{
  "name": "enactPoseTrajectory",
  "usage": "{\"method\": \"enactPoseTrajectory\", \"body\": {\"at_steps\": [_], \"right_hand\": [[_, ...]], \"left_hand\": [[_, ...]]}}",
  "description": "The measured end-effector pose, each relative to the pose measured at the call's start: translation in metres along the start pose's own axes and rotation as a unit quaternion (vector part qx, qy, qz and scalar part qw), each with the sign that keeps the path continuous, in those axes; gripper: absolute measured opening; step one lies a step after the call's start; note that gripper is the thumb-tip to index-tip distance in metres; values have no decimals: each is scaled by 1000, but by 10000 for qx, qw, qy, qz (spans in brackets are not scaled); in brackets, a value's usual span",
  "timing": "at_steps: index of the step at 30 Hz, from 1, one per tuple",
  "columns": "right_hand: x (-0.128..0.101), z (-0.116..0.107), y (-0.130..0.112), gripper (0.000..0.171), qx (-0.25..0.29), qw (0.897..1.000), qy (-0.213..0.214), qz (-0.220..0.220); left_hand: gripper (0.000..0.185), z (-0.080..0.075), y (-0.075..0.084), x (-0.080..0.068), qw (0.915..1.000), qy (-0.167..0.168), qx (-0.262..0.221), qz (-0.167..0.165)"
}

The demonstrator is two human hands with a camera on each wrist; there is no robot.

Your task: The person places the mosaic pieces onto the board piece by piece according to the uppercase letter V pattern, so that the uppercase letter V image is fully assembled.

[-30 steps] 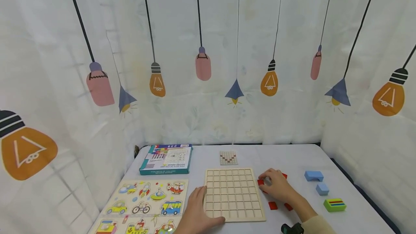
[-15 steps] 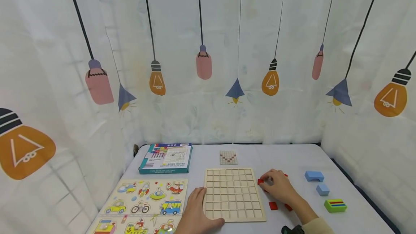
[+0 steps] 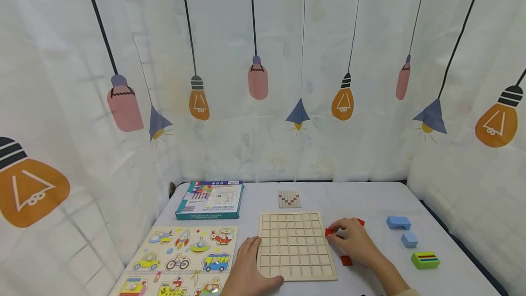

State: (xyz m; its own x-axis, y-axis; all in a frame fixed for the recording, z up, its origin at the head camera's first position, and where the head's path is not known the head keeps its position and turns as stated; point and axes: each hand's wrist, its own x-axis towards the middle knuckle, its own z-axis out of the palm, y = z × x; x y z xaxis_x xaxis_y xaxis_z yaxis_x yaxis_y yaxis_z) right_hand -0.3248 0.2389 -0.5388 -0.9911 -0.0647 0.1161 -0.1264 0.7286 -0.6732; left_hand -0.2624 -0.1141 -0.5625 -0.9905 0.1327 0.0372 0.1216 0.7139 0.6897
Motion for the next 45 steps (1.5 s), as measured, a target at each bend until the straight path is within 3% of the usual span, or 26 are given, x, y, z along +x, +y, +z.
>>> {"method": "enactPoseTrajectory", "body": {"at_steps": [10,30,45], "right_hand": [[-8,8,-19,18,164,9992,-75,-365],[-27,40,-50,15,201,9887,-805,-1250],[-31,56,-55,16,48,9793,-691,-1902]], "left_hand": [[136,1,0,1,10000,30,-13,-88],[134,-2,5,-2,9997,-36,36,-218],[131,-2,7,-3,9997,-14,60,-240]]}}
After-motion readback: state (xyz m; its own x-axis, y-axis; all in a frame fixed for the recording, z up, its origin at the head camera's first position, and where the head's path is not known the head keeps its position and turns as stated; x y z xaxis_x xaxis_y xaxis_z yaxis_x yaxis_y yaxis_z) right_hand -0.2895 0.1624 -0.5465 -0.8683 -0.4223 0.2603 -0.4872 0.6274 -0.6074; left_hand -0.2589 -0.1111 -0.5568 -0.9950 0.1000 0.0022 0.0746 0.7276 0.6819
